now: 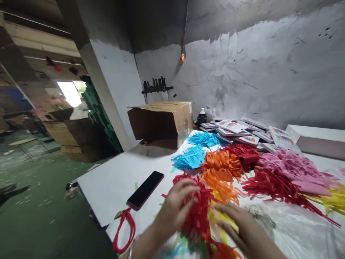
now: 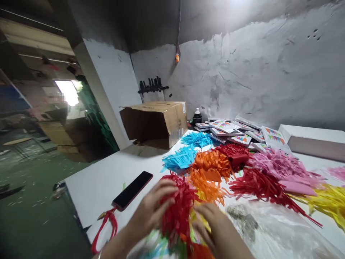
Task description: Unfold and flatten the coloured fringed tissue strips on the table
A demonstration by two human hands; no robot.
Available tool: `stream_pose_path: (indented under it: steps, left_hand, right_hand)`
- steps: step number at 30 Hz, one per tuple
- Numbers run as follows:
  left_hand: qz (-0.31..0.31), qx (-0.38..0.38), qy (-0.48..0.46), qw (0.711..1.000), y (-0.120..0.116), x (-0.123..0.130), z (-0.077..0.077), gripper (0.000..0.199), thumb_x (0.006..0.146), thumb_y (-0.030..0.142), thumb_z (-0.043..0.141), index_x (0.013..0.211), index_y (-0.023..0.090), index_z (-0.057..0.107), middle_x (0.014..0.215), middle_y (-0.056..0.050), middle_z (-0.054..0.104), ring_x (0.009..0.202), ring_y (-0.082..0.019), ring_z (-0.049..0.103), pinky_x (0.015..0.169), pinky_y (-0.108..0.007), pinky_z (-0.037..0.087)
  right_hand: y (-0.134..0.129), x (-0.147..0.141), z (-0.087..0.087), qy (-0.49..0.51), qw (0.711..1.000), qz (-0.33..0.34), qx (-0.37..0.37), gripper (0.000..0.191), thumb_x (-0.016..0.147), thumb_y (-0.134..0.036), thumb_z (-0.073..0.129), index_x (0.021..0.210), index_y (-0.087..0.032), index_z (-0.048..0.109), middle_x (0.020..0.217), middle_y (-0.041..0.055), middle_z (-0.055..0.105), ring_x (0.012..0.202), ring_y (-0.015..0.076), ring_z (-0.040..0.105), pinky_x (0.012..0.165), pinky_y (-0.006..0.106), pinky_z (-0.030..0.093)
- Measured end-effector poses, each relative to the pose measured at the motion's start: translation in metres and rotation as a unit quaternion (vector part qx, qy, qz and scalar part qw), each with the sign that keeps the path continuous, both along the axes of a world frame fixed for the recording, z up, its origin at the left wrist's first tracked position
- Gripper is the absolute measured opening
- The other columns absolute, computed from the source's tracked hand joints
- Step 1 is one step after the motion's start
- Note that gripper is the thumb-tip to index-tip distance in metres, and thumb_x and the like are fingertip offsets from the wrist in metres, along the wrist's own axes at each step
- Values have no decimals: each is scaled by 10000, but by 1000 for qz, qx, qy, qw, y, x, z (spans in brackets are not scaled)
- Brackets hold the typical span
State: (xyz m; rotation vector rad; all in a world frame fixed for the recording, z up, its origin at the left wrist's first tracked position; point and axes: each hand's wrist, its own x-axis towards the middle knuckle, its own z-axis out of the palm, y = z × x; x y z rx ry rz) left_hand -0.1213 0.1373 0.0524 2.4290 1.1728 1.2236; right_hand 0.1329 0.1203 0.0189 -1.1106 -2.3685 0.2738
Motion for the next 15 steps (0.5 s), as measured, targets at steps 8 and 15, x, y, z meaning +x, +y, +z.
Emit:
stream_pose_path:
  steps: [8,15]
  left_hand:
    - [102,-102,233,962,164,-8,-12,325,968,328,660,1246,163,628,1266,-104,645,1101,-262,654,933,-482,566]
    - [169,-96,165,967,203,-21,-21,326,990,339,628,1274,180,613,1291,-105,633,1075,-245,661,905,-454,581]
  right_hand:
    - [184,-90,16,-133,989,-39,-55,322,977,-383,640,1226,-180,624,1237,77,643,1054,209,656,908,434,563]
    - [210,-73,-28,-161,983,-63,-54,365,976,-394,637,1270,-182,601,1281,88,620,1096,226,641,927,451,554]
